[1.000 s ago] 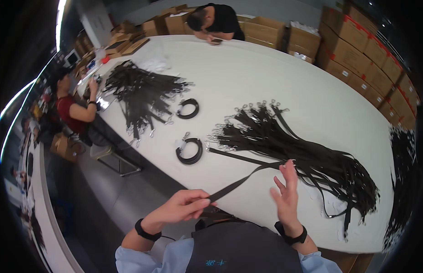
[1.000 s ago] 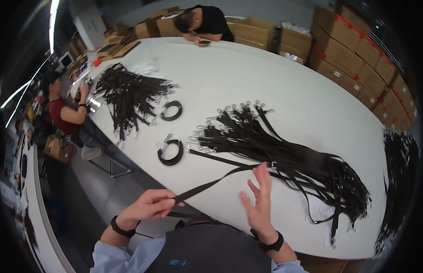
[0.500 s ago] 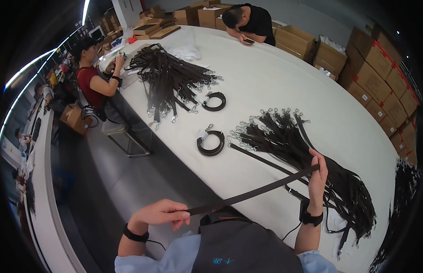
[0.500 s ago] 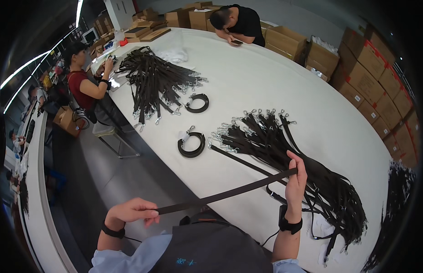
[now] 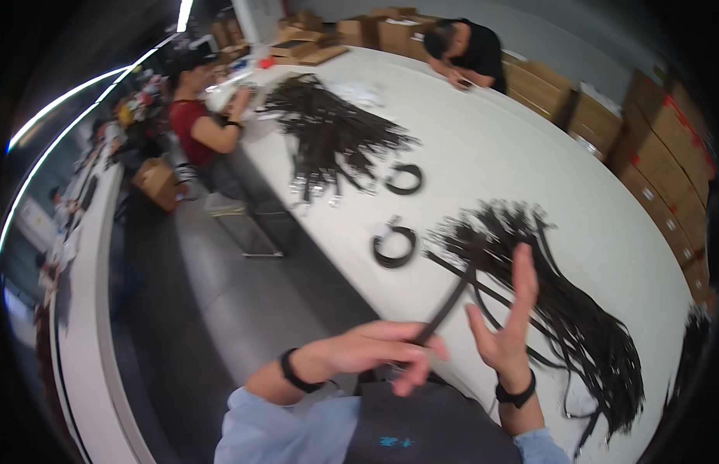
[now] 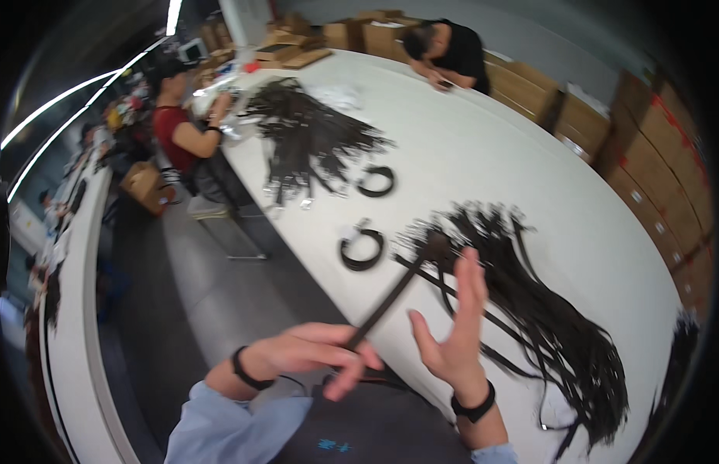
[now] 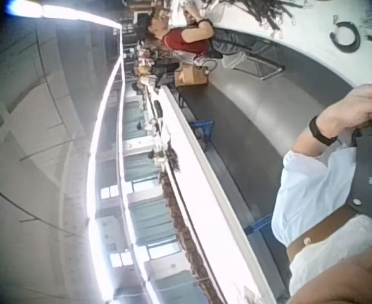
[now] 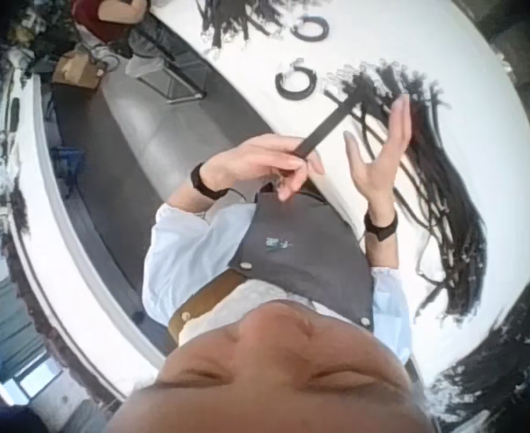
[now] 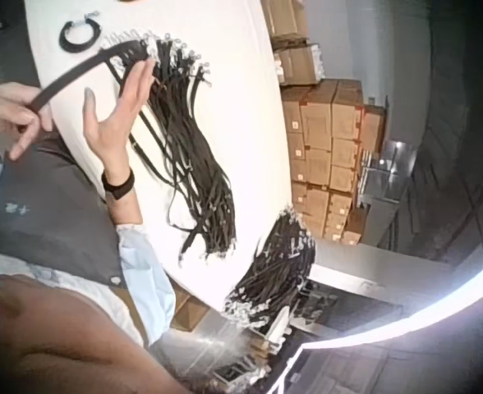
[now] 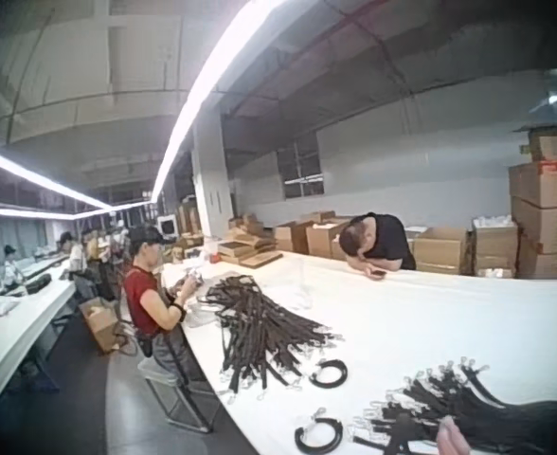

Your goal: Checking and rolling leather straps with hardware in a workshop setting.

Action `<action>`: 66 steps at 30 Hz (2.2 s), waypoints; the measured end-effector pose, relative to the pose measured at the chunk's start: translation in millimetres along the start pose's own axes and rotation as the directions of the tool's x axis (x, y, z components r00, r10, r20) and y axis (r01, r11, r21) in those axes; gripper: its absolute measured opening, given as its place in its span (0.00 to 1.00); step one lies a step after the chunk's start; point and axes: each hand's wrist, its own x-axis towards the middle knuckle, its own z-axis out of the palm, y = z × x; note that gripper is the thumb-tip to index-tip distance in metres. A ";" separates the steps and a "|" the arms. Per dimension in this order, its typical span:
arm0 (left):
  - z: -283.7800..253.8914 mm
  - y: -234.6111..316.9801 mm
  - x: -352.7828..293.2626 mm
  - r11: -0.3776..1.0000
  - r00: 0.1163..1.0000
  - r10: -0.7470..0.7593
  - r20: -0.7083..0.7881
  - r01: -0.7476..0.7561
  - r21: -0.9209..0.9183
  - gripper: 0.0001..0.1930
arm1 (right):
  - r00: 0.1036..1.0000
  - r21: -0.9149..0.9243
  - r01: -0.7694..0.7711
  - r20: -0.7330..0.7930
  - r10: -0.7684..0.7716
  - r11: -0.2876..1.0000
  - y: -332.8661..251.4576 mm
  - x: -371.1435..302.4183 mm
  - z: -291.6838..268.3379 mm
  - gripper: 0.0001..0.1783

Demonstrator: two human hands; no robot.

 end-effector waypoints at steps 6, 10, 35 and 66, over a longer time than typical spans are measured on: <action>35.7 -8.6 47.9 0.999 0.961 0.018 0.277 -0.003 -0.054 0.28 | 0.964 0.031 0.092 0.246 -0.097 0.995 -3.6 10.7 -14.9 0.20; 42.3 22.7 36.7 0.942 0.939 0.334 0.086 -0.328 -0.076 0.30 | 0.885 0.426 -0.463 0.268 0.380 0.777 4.0 -17.4 15.8 0.18; -20.5 -10.8 40.8 0.892 0.840 0.424 -0.340 -0.321 0.319 0.30 | 0.760 0.286 -0.391 0.637 0.131 0.875 -13.3 -39.8 5.7 0.17; -37.4 1.8 42.8 0.958 0.886 0.253 -0.388 -0.173 0.229 0.27 | 0.959 0.098 -0.032 0.284 0.003 0.995 -5.1 -31.6 -6.3 0.14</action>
